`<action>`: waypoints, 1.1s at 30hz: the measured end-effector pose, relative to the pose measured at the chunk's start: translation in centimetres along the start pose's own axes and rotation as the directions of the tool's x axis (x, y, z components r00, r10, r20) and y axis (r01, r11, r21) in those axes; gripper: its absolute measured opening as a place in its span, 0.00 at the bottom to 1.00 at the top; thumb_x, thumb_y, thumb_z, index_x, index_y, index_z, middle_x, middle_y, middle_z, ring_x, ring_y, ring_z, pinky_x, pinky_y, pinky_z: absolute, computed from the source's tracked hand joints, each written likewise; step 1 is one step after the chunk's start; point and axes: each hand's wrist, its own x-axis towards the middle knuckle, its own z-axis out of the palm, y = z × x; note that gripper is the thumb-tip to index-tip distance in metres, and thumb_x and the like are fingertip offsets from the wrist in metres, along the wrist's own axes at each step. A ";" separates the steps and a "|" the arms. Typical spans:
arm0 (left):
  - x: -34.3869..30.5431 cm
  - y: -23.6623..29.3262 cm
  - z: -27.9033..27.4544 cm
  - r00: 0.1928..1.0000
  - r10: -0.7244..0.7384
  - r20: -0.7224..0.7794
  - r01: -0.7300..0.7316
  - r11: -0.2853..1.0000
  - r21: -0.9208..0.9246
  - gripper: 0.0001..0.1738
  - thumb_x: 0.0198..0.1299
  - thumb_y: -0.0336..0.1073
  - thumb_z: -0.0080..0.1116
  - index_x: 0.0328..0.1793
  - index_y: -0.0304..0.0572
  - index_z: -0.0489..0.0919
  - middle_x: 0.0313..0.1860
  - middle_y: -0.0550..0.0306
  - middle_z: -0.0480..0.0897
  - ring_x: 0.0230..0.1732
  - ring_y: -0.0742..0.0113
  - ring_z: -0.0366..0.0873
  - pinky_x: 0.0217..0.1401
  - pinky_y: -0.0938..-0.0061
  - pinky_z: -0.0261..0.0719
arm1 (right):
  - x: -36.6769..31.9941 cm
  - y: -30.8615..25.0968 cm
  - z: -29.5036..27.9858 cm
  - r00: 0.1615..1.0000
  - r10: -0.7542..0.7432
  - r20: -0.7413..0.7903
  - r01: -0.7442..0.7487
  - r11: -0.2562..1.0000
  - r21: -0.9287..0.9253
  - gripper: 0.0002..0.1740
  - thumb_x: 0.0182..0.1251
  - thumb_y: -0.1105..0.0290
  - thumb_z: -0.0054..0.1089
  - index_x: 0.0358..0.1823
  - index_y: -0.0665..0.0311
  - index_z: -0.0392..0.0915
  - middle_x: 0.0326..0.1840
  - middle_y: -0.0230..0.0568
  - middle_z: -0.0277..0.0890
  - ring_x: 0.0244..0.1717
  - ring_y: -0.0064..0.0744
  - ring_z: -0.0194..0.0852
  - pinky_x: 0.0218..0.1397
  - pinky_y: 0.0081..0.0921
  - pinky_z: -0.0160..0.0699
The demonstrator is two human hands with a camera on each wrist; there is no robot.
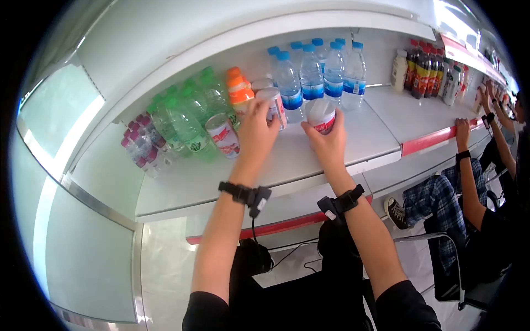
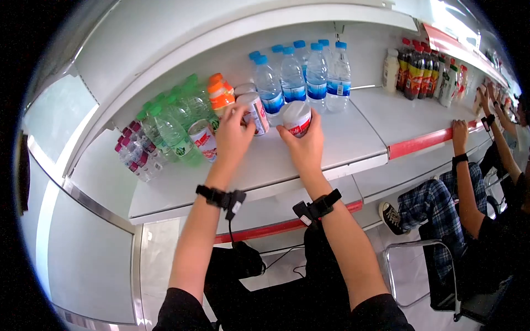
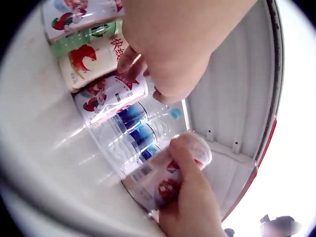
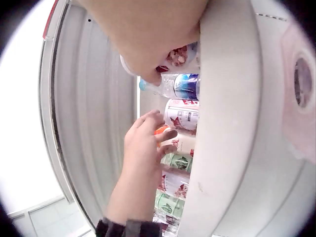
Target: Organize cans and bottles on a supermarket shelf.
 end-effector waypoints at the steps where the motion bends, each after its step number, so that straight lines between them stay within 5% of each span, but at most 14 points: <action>1: 0.8 -0.5 0.7 1.000 0.003 0.008 -0.002 1.000 -0.005 0.20 0.59 0.36 0.65 0.57 0.44 0.79 0.56 0.49 0.79 0.51 0.47 0.83 0.51 0.59 0.83 | -0.1 0.2 0.2 0.999 -0.022 -0.038 0.020 0.999 -0.046 0.44 0.51 0.67 0.80 0.67 0.72 0.65 0.59 0.57 0.74 0.58 0.51 0.76 0.60 0.39 0.75; 6: 2.5 -0.1 3.4 0.977 -0.087 0.193 -0.001 0.910 0.415 0.26 0.60 0.47 0.65 0.62 0.49 0.75 0.58 0.41 0.76 0.51 0.40 0.83 0.46 0.53 0.85 | 0.0 1.0 -0.2 0.995 -0.064 -0.080 0.056 0.993 -0.101 0.47 0.50 0.68 0.80 0.69 0.71 0.63 0.62 0.58 0.71 0.62 0.56 0.71 0.64 0.42 0.72; 10: 2.5 0.3 3.7 0.984 -0.110 0.143 0.040 0.906 0.422 0.27 0.59 0.49 0.67 0.62 0.49 0.74 0.56 0.41 0.76 0.48 0.39 0.84 0.43 0.52 0.85 | 0.0 0.8 -0.3 0.996 -0.058 -0.067 0.052 0.995 -0.089 0.47 0.50 0.68 0.80 0.70 0.71 0.62 0.61 0.59 0.70 0.62 0.58 0.70 0.64 0.44 0.71; 16: 0.5 1.4 0.3 0.998 0.064 0.023 -0.068 0.955 0.289 0.28 0.53 0.48 0.71 0.58 0.50 0.74 0.54 0.46 0.76 0.43 0.42 0.85 0.39 0.53 0.85 | 0.0 1.3 0.0 0.989 -0.121 -0.080 0.113 0.989 -0.100 0.46 0.50 0.70 0.77 0.70 0.72 0.61 0.62 0.59 0.70 0.63 0.58 0.69 0.66 0.44 0.69; 18: -0.6 2.6 -1.6 0.994 -0.082 0.073 0.066 0.978 0.196 0.27 0.50 0.46 0.72 0.55 0.53 0.75 0.53 0.52 0.77 0.44 0.45 0.84 0.39 0.55 0.84 | -0.1 1.3 -0.1 0.991 -0.110 -0.074 0.103 0.990 -0.095 0.46 0.51 0.71 0.76 0.71 0.72 0.60 0.63 0.59 0.69 0.64 0.58 0.69 0.67 0.44 0.69; 26: -4.5 0.1 -9.4 0.993 -0.120 -0.018 0.121 0.982 0.144 0.23 0.48 0.44 0.74 0.49 0.53 0.79 0.49 0.57 0.77 0.44 0.49 0.83 0.41 0.58 0.82 | 0.1 0.6 -0.3 0.998 0.058 0.006 -0.059 0.997 0.042 0.46 0.50 0.70 0.73 0.71 0.75 0.60 0.63 0.60 0.69 0.65 0.57 0.67 0.70 0.44 0.66; 28: -5.4 -1.2 -10.7 0.987 -0.159 -0.021 0.160 0.978 0.136 0.23 0.47 0.43 0.74 0.50 0.53 0.80 0.49 0.57 0.77 0.44 0.50 0.83 0.41 0.58 0.82 | 0.1 1.2 0.0 0.984 -0.151 -0.097 0.140 0.984 -0.108 0.44 0.50 0.69 0.73 0.68 0.75 0.62 0.61 0.60 0.68 0.64 0.56 0.66 0.69 0.44 0.65; 33: -7.3 -3.3 -12.0 0.962 -0.251 -0.104 0.267 0.944 0.195 0.28 0.48 0.46 0.76 0.56 0.50 0.80 0.56 0.52 0.75 0.43 0.52 0.83 0.43 0.58 0.82 | -0.3 0.5 -0.3 0.992 -0.051 -0.115 0.021 0.968 -0.252 0.41 0.48 0.65 0.77 0.61 0.75 0.65 0.57 0.57 0.67 0.62 0.55 0.64 0.66 0.44 0.65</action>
